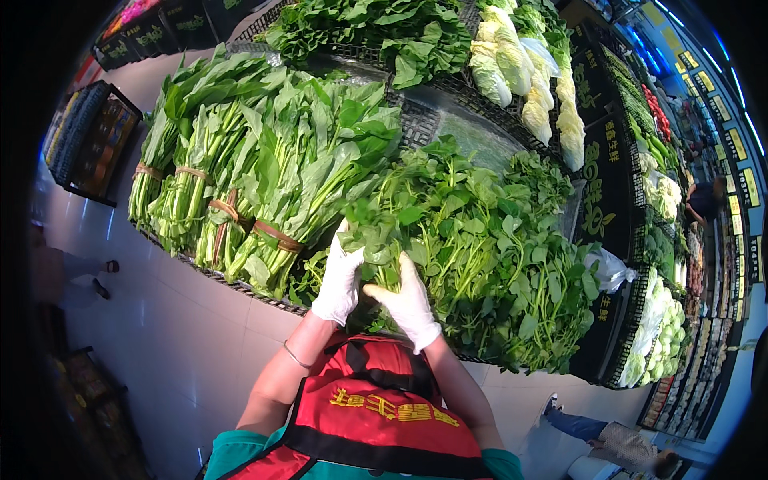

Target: The person selects and inspects leafy green vegetables from a supermarket produce display, handling them with gloved hands. The person then moves to another section and places a cauliflower into a plastic bag.

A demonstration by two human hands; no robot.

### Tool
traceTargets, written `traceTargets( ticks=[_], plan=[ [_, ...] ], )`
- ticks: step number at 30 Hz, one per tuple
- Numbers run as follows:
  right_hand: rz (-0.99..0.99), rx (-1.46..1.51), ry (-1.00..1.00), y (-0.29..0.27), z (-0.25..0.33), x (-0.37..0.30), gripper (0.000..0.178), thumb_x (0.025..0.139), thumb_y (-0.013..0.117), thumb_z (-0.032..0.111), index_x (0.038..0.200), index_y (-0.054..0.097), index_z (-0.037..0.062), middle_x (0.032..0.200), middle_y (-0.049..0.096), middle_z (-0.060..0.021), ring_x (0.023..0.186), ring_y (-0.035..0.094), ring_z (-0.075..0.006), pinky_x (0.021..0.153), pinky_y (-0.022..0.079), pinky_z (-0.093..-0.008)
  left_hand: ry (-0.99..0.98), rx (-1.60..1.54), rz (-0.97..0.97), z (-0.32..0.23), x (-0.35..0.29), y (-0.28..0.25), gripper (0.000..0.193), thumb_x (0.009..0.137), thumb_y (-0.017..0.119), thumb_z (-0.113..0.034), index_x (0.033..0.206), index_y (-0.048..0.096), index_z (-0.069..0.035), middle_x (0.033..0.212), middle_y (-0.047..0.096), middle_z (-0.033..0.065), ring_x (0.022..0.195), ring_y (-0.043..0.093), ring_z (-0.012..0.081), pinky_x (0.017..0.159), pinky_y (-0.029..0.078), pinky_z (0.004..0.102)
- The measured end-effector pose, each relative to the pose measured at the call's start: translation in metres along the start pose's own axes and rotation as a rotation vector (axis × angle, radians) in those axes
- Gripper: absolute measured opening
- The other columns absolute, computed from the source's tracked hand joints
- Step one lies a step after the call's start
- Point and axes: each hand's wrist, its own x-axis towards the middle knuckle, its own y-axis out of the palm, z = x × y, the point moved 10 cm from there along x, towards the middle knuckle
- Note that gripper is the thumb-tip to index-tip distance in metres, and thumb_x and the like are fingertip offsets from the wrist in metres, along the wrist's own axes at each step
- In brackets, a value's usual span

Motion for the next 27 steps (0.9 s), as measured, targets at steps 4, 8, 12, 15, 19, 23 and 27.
traceTargets(
  ticks=[4,8,12,15,19,23,27],
  plan=[
    [0.064,0.607,0.238,-0.007,-0.018,-0.002,0.060,0.088,0.068,0.005,0.138,0.038,-0.0098,0.095,0.069,-0.0072,0.086,0.064,-0.0139,0.087,0.047,-0.0260,-0.140,0.139,-0.114,-0.010,-0.007,-0.010,0.080,0.091,0.067,-0.015,0.155,0.019,-0.013,0.126,0.056,0.0069,0.102,0.062,0.0175,0.084,0.054,0.0333],
    [0.083,0.845,0.256,-0.038,-0.004,-0.010,0.073,0.091,0.068,0.011,0.144,0.025,-0.0151,0.080,0.068,-0.0084,0.077,0.065,-0.0151,0.083,0.048,-0.0248,-0.020,0.219,-0.085,-0.036,-0.009,-0.017,0.075,0.096,0.062,-0.031,0.155,0.019,-0.014,0.116,0.062,0.0144,0.098,0.065,0.0228,0.082,0.054,0.0362],
    [-0.030,0.564,0.194,-0.126,0.021,-0.044,0.042,0.090,0.065,0.012,0.125,0.052,-0.0076,0.079,0.069,-0.0083,0.077,0.066,-0.0154,0.091,0.048,-0.0287,-0.096,0.328,-0.179,-0.028,-0.013,-0.046,0.063,0.095,0.063,-0.026,0.150,0.035,-0.011,0.111,0.064,0.0084,0.095,0.065,0.0191,0.083,0.050,0.0334],
    [-0.385,0.703,0.126,-0.228,0.022,-0.104,0.029,0.089,0.064,0.015,0.116,0.058,0.0058,0.083,0.069,-0.0063,0.074,0.066,-0.0135,0.067,0.053,-0.0250,-0.123,0.408,-0.151,-0.022,-0.019,-0.062,0.055,0.095,0.063,-0.023,0.144,0.044,-0.010,0.108,0.064,0.0070,0.092,0.065,0.0170,0.081,0.050,0.0304],
    [-0.827,0.555,0.124,-0.313,-0.032,-0.166,0.028,0.090,0.063,0.011,0.116,0.058,0.0013,0.089,0.065,-0.0070,0.080,0.065,-0.0171,0.075,0.052,-0.0300,-0.172,0.462,-0.179,-0.012,-0.023,-0.081,0.052,0.095,0.062,-0.022,0.142,0.046,-0.007,0.105,0.065,0.0062,0.088,0.066,0.0153,0.078,0.051,0.0265],
    [-0.660,-0.517,0.409,-0.309,-0.091,-0.158,0.043,0.092,0.066,0.027,0.119,0.057,-0.0043,0.110,0.060,-0.0216,0.107,0.055,-0.0346,0.097,0.041,-0.0387,-0.206,0.524,-0.193,-0.008,-0.026,-0.086,0.052,0.095,0.062,-0.023,0.142,0.046,-0.007,0.104,0.066,0.0060,0.086,0.066,0.0152,0.077,0.051,0.0268],
    [-0.808,-0.671,0.206,-0.310,-0.098,-0.178,0.044,0.093,0.068,0.026,0.123,0.056,-0.0040,0.111,0.061,-0.0199,0.103,0.059,-0.0320,0.091,0.046,-0.0376,-0.186,0.604,-0.201,-0.014,-0.031,-0.088,0.050,0.095,0.060,-0.024,0.140,0.047,-0.007,0.106,0.066,0.0094,0.089,0.067,0.0171,0.079,0.052,0.0282]
  ],
)
